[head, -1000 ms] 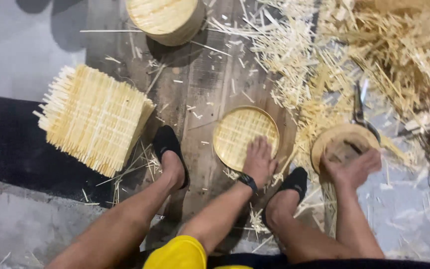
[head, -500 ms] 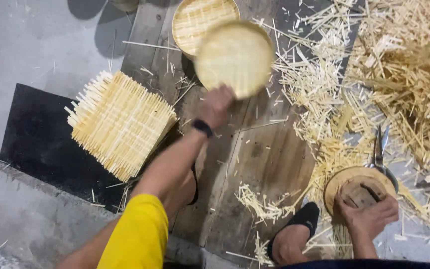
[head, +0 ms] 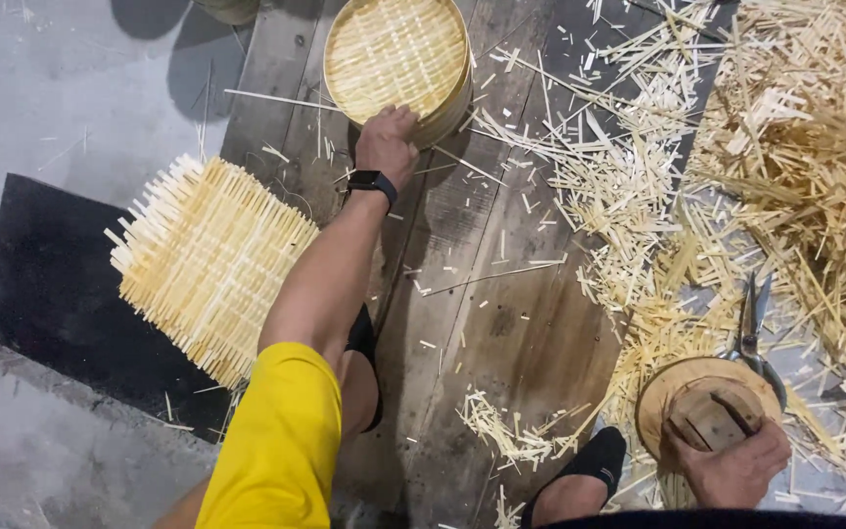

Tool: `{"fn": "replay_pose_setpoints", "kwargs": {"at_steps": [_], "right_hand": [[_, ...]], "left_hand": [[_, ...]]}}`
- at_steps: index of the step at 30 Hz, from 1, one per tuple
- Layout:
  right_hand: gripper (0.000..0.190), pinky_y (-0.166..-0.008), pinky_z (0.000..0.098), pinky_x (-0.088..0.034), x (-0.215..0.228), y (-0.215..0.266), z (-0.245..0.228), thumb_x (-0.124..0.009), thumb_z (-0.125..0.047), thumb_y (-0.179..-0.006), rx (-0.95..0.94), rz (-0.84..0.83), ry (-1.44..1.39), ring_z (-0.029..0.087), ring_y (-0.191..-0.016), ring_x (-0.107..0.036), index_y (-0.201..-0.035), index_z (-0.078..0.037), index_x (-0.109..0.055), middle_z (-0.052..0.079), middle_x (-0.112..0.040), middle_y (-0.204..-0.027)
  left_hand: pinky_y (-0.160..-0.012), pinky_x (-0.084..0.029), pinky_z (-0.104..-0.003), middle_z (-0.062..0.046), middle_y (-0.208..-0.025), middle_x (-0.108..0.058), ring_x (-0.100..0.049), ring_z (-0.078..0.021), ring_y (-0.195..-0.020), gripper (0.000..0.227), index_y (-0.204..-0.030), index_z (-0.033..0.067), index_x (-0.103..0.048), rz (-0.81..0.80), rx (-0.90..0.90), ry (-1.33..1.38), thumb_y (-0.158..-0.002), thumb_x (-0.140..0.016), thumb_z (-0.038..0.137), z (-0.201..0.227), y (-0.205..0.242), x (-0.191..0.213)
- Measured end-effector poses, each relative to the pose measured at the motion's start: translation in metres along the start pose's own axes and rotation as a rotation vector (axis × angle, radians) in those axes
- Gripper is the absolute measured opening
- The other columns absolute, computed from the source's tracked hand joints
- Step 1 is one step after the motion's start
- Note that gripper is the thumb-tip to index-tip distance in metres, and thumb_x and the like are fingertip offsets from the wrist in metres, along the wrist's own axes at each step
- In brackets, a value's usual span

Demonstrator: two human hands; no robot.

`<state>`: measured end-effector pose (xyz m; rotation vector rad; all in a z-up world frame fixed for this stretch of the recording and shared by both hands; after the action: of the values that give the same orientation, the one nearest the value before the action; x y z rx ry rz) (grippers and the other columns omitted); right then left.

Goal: Trimming and shaping bamboo strips around a circular frame using scissors, a wooden mold, and a mallet to manufacture a bamboo container.

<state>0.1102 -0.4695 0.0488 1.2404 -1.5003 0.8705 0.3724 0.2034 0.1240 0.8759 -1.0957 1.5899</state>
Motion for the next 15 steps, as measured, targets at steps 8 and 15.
{"fn": "replay_pose_setpoints", "kwargs": {"at_steps": [8,15], "right_hand": [[0.112,-0.117,0.0571,-0.038,0.012,-0.005,-0.008,-0.096,-0.047,-0.056,0.016,0.005,-0.026,0.045,-0.132,-0.041,-0.137,0.008,-0.042,0.029,-0.046,-0.135],[0.106,-0.112,0.054,-0.048,0.068,-0.015,-0.093,-0.083,-0.05,-0.063,-0.373,-0.197,-0.851,0.038,-0.126,-0.057,-0.149,0.004,-0.05,0.027,-0.057,-0.14]], "left_hand": [[-0.109,-0.042,-0.046,-0.017,-0.13,-0.068,-0.059,-0.0375,-0.126,0.048,-0.12,0.0046,-0.069,0.018,-0.006,-0.036,-0.072,-0.07,0.0,0.004,-0.002,-0.001],[-0.096,-0.05,-0.049,-0.023,-0.107,-0.068,-0.063,-0.0407,-0.105,0.032,-0.111,0.0012,-0.067,0.072,0.045,0.385,-0.092,-0.074,0.026,0.144,0.076,0.028]]}}
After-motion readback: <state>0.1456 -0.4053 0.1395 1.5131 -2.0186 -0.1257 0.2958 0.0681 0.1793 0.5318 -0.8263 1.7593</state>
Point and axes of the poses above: each hand's wrist, its own y-axis away from the middle knuckle, its own x-axis out of the back of the hand, z = x × y, the point moved 9 cm from there along -y, towards the middle knuckle
